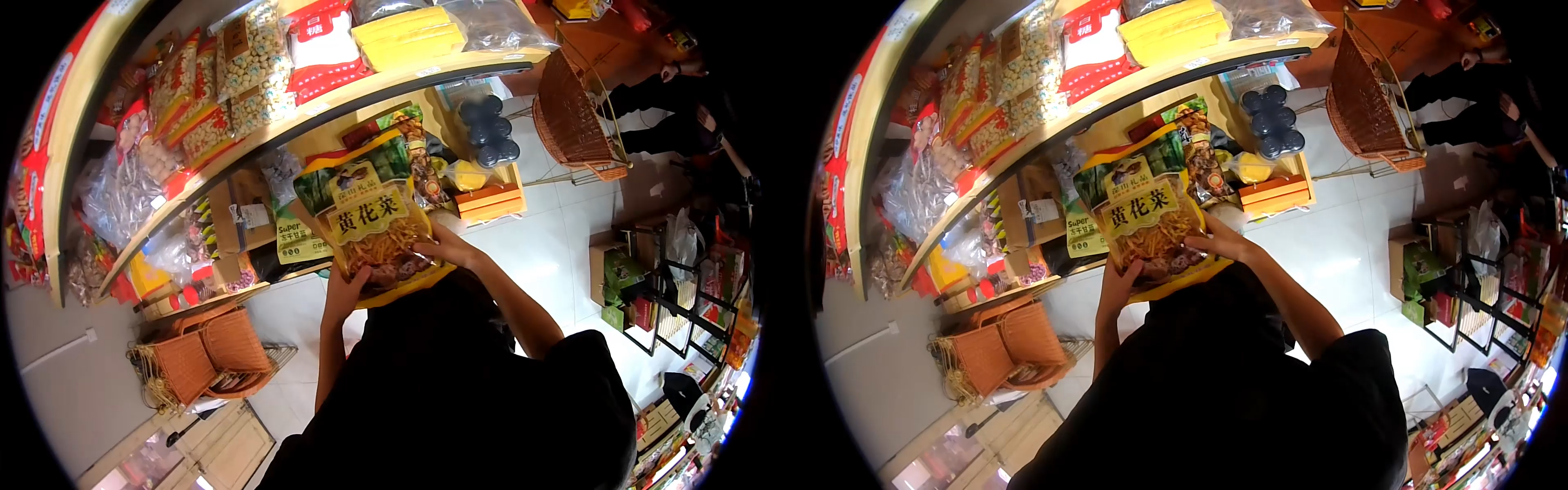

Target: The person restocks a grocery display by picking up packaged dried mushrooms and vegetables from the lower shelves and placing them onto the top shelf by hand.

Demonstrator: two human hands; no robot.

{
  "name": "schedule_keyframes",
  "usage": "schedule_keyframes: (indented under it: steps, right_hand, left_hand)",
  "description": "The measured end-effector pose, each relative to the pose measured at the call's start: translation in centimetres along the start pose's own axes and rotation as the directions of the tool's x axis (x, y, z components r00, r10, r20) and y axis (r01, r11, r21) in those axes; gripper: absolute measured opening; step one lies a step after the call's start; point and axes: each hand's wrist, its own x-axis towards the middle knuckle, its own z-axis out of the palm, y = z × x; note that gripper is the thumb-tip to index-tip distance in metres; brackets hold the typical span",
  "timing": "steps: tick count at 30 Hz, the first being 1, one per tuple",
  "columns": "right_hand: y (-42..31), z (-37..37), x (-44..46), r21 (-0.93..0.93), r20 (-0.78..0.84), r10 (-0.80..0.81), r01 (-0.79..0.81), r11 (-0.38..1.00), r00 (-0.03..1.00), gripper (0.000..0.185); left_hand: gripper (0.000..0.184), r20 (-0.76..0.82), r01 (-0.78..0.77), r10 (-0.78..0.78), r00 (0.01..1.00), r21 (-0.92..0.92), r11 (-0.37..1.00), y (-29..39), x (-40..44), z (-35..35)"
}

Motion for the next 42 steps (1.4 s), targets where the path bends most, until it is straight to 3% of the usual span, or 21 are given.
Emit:
schedule_keyframes:
  steps: [2, 4, 8, 9, 10, 12, 14, 16, 17, 20, 24, 25, 30, 32, 33, 34, 36, 37, 38, 41, 42]
  right_hand:
    - [-0.7, -0.4, -1.0, -0.022, -0.039, 0.004, -0.005, 1.000, 0.999, 0.079]
    - [-0.5, -0.7, -1.8, 0.063, -0.056, -0.118, 0.121, 0.991, 0.991, 0.086]
    - [-1.5, -0.4, -3.5, 0.225, -0.206, -0.195, 0.241, 0.944, 0.959, 0.094]
    - [-1.2, -0.7, -3.7, 0.111, -0.249, -0.275, 0.309, 0.944, 0.929, 0.095]
    - [-0.8, -0.8, -4.2, 0.120, -0.285, -0.285, 0.329, 0.937, 0.915, 0.095]
    - [-0.4, -0.7, -5.5, 0.074, -0.369, -0.396, 0.451, 0.889, 0.841, 0.091]
    - [-0.2, -0.3, -6.6, 0.124, -0.432, -0.432, 0.527, 0.841, 0.792, 0.088]
    - [-0.5, 0.2, -8.1, 0.181, -0.527, -0.382, 0.540, 0.822, 0.759, 0.087]
    - [-0.6, 0.2, -8.8, 0.158, -0.557, -0.387, 0.551, 0.819, 0.735, 0.086]
    - [-1.4, 0.8, -10.4, 0.205, -0.611, -0.393, 0.617, 0.760, 0.687, 0.086]
    - [-1.1, 0.8, -10.0, 0.138, -0.660, -0.448, 0.683, 0.717, 0.603, 0.086]
    - [-1.3, 0.8, -10.1, 0.125, -0.654, -0.425, 0.644, 0.754, 0.625, 0.096]
    - [-3.1, 1.1, -9.7, 0.132, -0.622, -0.464, 0.669, 0.732, 0.631, 0.095]
    - [-4.6, 1.0, -9.8, 0.074, -0.610, -0.504, 0.677, 0.732, 0.612, 0.085]
    - [-4.8, 0.8, -9.9, 0.052, -0.580, -0.498, 0.639, 0.767, 0.645, 0.096]
    - [-5.6, 0.9, -10.0, 0.048, -0.553, -0.527, 0.657, 0.753, 0.645, 0.096]
    - [-6.9, 0.3, -10.1, -0.004, -0.461, -0.638, 0.717, 0.697, 0.617, 0.089]
    - [-7.5, -0.3, -10.6, -0.021, -0.393, -0.648, 0.698, 0.716, 0.653, 0.090]
    - [-7.9, -0.9, -11.0, -0.063, -0.325, -0.685, 0.707, 0.704, 0.653, 0.092]
    - [-10.2, -1.5, -12.2, -0.119, -0.171, -0.716, 0.707, 0.697, 0.676, 0.099]
    - [-11.9, -1.3, -13.0, -0.200, -0.130, -0.708, 0.681, 0.704, 0.694, 0.103]
  left_hand:
    - [0.050, 0.005, -0.057, 0.057, 0.998, 0.030, 0.998, 1.6, -0.3, 0.9]
    - [0.051, 0.078, -0.093, 0.080, 0.994, 0.178, 0.980, 3.1, -0.3, 1.5]
    - [0.053, 0.163, -0.247, 0.200, 0.966, 0.359, 0.900, 5.1, 0.4, 2.7]
    - [0.054, 0.202, -0.273, 0.210, 0.957, 0.374, 0.886, 5.8, 0.6, 3.1]
    - [0.054, 0.239, -0.287, 0.205, 0.949, 0.387, 0.876, 6.2, 1.0, 3.3]
    - [0.055, 0.327, -0.449, 0.335, 0.884, 0.389, 0.805, 7.1, 1.7, 4.0]
    - [0.054, 0.379, -0.433, 0.280, 0.882, 0.417, 0.799, 8.7, 1.9, 5.0]
    - [0.051, 0.454, -0.413, 0.264, 0.851, 0.267, 0.871, 10.2, 2.2, 6.5]
    - [0.049, 0.464, -0.322, 0.197, 0.864, 0.209, 0.923, 11.3, 2.0, 7.6]
    - [0.052, 0.581, -0.452, 0.274, 0.767, 0.185, 0.873, 12.1, 2.6, 8.3]
    - [0.049, 0.546, -0.511, 0.307, 0.779, 0.271, 0.816, 13.2, 2.9, 9.0]
    - [0.046, 0.508, -0.540, 0.339, 0.792, 0.322, 0.778, 13.0, 3.3, 8.9]
    - [0.046, 0.479, -0.613, 0.448, 0.755, 0.272, 0.742, 15.0, 2.4, 8.6]
    - [0.045, 0.449, -0.648, 0.493, 0.745, 0.309, 0.697, 15.8, 1.7, 8.1]
    - [0.044, 0.428, -0.616, 0.479, 0.767, 0.280, 0.736, 15.9, 1.3, 7.8]
    - [0.044, 0.402, -0.623, 0.498, 0.768, 0.287, 0.728, 16.3, 0.6, 7.8]
    - [0.044, 0.344, -0.710, 0.623, 0.703, 0.291, 0.641, 16.4, -0.3, 7.8]
    - [0.045, 0.275, -0.670, 0.612, 0.742, 0.279, 0.688, 16.5, -1.3, 8.0]
    - [0.044, 0.238, -0.702, 0.667, 0.706, 0.360, 0.614, 16.5, -2.1, 8.4]
    - [0.039, 0.136, -0.659, 0.646, 0.751, 0.219, 0.720, 17.0, -4.3, 8.8]
    - [0.039, 0.096, -0.713, 0.713, 0.695, 0.218, 0.666, 17.7, -4.9, 8.6]
